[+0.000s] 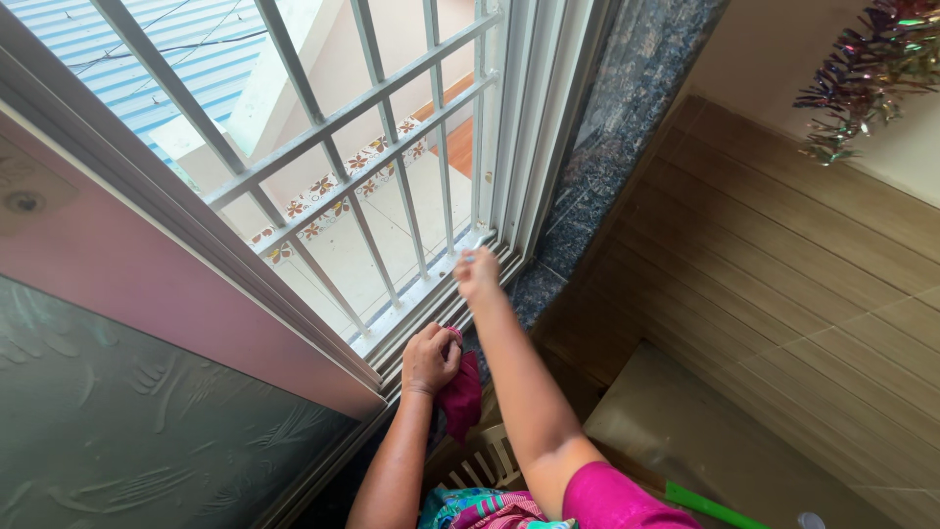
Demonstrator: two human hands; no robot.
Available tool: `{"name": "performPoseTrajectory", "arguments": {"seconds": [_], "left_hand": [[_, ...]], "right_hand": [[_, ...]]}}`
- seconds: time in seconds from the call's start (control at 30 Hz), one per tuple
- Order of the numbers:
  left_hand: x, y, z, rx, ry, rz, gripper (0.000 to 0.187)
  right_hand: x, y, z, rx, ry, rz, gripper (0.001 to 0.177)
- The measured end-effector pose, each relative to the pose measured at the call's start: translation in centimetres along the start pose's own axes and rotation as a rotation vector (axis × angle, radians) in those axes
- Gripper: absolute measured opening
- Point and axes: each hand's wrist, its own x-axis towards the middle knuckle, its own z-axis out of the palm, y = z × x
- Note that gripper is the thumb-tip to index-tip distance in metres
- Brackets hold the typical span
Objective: The person scrubs the window frame and sill using a toothbrush and wipes the area with a cloth. They also briefly adjust a curtain cord before resuming scrubbing.
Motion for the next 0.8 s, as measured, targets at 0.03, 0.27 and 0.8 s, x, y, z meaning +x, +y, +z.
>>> {"name": "performPoseTrajectory", "arguments": {"seconds": [0.03,0.27,0.8], "left_hand": [[0.0,0.1,0.0,-0.005,-0.010,-0.009,0.002],[0.3,-0.2,0.2,-0.003,0.015,0.023,0.003],[-0.1,-0.9,0.6,0.038,-0.003,0.042,0.008]], "right_hand": [[-0.7,-1.2,-0.3,0.054,-0.053,-0.015,0.010],[-4.1,0.7,-2.2,-0.181,0.105,-0.076,0.014],[0.5,3.4,-2.0,0.506,-0.091,-0.243,0.024]]}}
